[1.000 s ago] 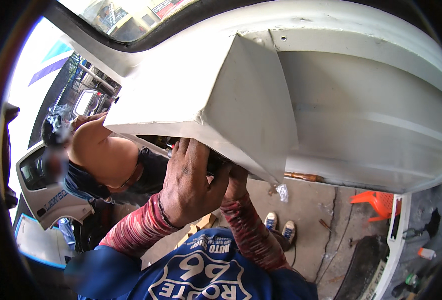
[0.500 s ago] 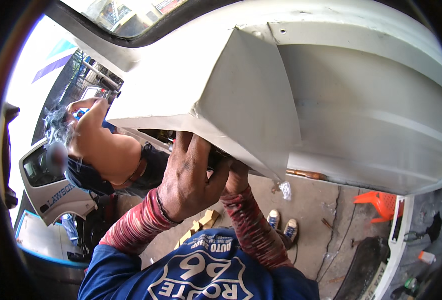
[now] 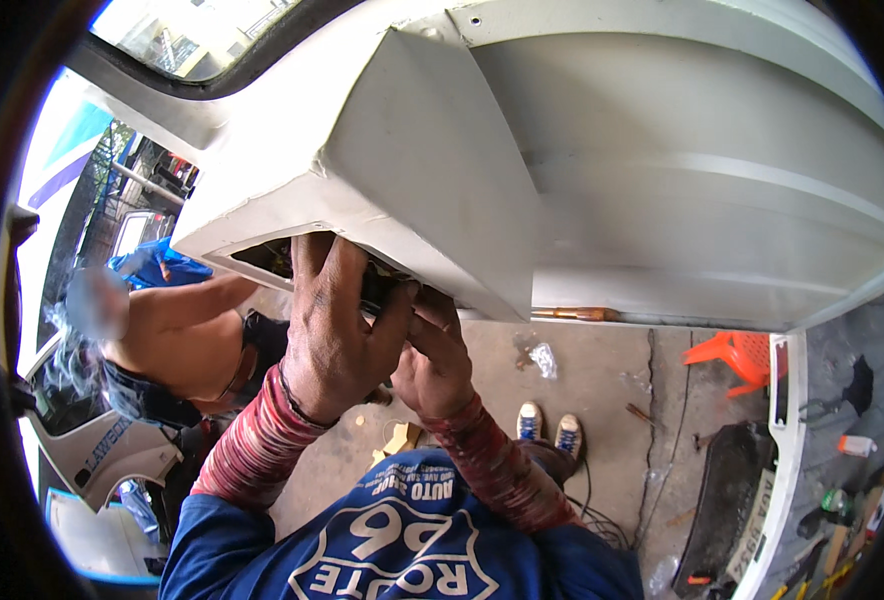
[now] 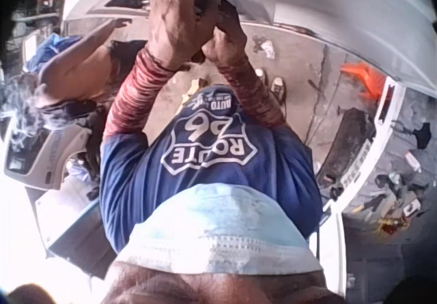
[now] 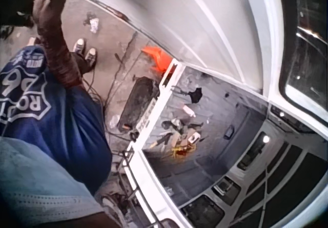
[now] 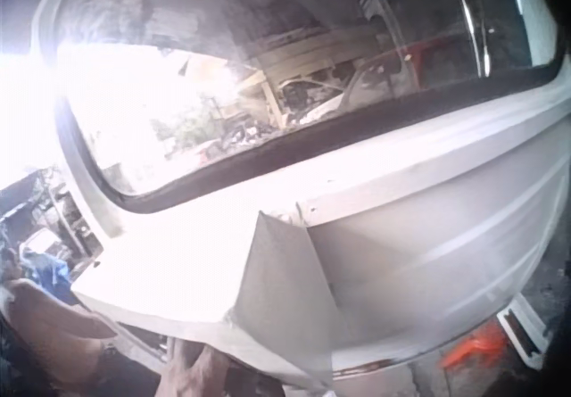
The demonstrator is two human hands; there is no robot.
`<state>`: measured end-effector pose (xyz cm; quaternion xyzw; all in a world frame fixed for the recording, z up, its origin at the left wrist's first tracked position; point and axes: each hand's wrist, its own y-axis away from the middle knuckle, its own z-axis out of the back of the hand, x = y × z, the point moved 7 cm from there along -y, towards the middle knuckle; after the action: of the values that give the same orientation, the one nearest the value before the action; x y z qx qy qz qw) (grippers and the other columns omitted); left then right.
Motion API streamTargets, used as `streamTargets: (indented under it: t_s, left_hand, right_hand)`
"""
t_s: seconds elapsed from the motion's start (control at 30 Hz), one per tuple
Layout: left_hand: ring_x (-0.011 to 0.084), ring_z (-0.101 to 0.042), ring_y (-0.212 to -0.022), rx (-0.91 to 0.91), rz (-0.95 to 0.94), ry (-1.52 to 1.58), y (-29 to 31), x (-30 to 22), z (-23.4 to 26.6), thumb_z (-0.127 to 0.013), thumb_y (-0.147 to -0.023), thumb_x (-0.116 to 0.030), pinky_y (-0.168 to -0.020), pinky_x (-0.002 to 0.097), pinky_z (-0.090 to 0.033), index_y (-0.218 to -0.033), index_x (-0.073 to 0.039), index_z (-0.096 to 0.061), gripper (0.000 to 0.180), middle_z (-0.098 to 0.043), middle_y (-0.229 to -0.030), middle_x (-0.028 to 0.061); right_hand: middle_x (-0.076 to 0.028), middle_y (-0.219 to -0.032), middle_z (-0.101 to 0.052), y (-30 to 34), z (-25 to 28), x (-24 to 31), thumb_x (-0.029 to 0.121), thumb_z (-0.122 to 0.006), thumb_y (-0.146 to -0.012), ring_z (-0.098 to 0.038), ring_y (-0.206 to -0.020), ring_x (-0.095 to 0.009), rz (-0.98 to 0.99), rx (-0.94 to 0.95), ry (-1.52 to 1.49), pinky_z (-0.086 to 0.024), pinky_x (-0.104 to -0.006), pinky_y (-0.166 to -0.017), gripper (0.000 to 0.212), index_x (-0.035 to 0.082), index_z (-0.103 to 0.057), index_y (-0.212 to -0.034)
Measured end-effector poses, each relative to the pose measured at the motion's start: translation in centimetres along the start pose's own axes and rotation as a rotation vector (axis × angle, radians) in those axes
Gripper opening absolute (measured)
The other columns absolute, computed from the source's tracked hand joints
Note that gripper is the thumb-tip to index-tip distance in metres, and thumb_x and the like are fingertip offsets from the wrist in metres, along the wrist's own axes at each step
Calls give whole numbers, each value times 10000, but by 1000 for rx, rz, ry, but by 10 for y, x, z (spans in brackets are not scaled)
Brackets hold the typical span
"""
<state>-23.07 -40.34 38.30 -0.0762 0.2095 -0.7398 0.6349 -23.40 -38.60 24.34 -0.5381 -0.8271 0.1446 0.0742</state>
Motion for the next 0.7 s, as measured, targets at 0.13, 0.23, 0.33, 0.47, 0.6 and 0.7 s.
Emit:
streamTargets:
  t_s: [0.13,0.23,0.33,0.47,0.6,0.7]
  left_hand:
    - [456,-482,-1066,-4,-33,12,-1,-1,6,-677,-788,-59,-911,513,-444,-1193,55,-548,440,-507,-1155,281]
    - [459,-480,-1076,54,-29,28,-1,2,6,-668,-807,-73,-913,508,-444,-1187,54,-550,418,-503,-1157,287]
    - [466,-490,-1052,83,-132,47,-2,1,11,-653,-824,-61,-911,506,-443,-1183,58,-540,395,-502,-1152,286]
    - [416,-532,-953,190,-398,142,1,5,22,-591,-836,-29,-824,488,-488,-915,115,-582,165,-509,-1017,256]
    - [371,-590,-1033,279,-337,-80,-2,29,18,-635,-812,7,-893,423,-510,-1013,83,-642,215,-587,-1107,235]
    - [335,-625,-1071,458,-430,-118,-15,38,1,-683,-796,-40,-907,388,-527,-1117,-9,-692,322,-652,-1107,177]
  right_hand:
    - [-121,-1366,-546,2,17,-4,273,-455,-1031,-541,-1260,-222,20,-215,167,-422,-386,-1091,471,18,-441,-1427]
    - [-94,-1336,-593,-1,13,-5,88,-567,-983,-544,-1276,-217,59,-114,10,-421,-381,-1106,389,14,-518,-1362]
    - [-89,-1308,-609,-2,14,-5,121,-581,-993,-563,-1249,-211,67,-169,59,-435,-380,-1092,367,15,-537,-1342]
    - [-113,-1303,-607,-1,4,-3,147,-589,-997,-583,-1228,-223,152,-213,40,-465,-403,-1070,353,9,-535,-1318]
    - [-117,-1266,-637,5,-7,-4,216,-559,-1009,-625,-1180,-235,203,-286,123,-489,-404,-1057,351,17,-541,-1298]
    - [-101,-1246,-654,8,-11,-3,263,-548,-1013,-638,-1161,-228,222,-331,159,-508,-412,-1034,343,40,-560,-1273]
